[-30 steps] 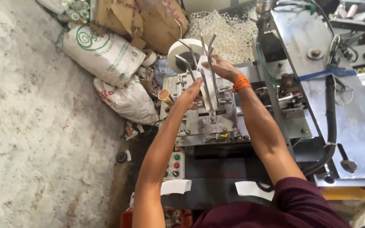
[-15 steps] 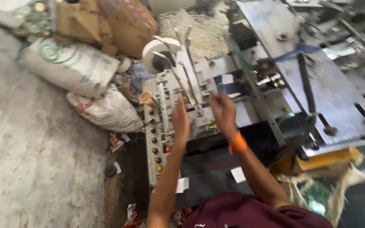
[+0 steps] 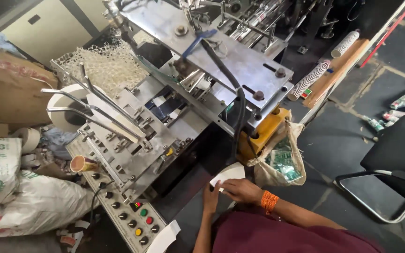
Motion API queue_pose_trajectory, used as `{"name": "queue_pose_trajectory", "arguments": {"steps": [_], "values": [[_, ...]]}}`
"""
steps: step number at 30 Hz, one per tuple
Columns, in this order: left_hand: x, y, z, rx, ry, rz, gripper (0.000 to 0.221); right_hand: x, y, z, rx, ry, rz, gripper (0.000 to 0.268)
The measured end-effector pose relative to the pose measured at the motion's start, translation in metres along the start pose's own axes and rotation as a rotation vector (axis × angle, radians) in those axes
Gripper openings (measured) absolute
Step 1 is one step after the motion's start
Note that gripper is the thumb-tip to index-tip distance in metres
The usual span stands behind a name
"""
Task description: Feeding pre-cut paper cup blanks into a forming machine and clearing jams in the production line.
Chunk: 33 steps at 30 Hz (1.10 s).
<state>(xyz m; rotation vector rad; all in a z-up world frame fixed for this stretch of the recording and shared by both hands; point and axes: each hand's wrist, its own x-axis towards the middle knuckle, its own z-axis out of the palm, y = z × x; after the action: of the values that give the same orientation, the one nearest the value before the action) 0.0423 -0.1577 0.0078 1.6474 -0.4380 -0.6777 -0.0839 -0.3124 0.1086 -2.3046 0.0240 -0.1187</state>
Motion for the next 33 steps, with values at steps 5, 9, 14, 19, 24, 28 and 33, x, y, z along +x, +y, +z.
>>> {"name": "queue_pose_trajectory", "arguments": {"steps": [5,9,14,19,24,28,33], "values": [[0.003,0.01,-0.005,-0.002,-0.022,-0.066,0.052,-0.015,0.042,0.03,-0.232,0.36,0.186,0.031],[0.004,0.006,-0.005,-0.016,0.009,-0.036,0.049,-0.004,0.036,0.03,-0.375,0.607,0.492,0.052],[0.007,-0.007,0.001,-0.037,0.04,-0.069,0.051,0.001,0.063,0.038,-0.082,0.571,0.553,0.062],[-0.006,-0.023,-0.008,-0.05,0.095,-0.183,0.054,0.005,0.087,0.056,0.496,0.422,0.591,0.055],[-0.058,-0.051,-0.054,-0.153,0.179,-0.221,0.06,-0.002,0.064,0.084,0.485,0.139,0.486,0.061],[-0.103,0.012,-0.063,0.414,0.412,0.071,0.059,0.003,0.011,0.066,0.334,-0.066,0.481,0.077],[-0.119,0.089,-0.046,1.026,0.173,0.282,0.061,0.024,-0.044,0.032,-0.481,0.084,-0.25,0.077]]}}
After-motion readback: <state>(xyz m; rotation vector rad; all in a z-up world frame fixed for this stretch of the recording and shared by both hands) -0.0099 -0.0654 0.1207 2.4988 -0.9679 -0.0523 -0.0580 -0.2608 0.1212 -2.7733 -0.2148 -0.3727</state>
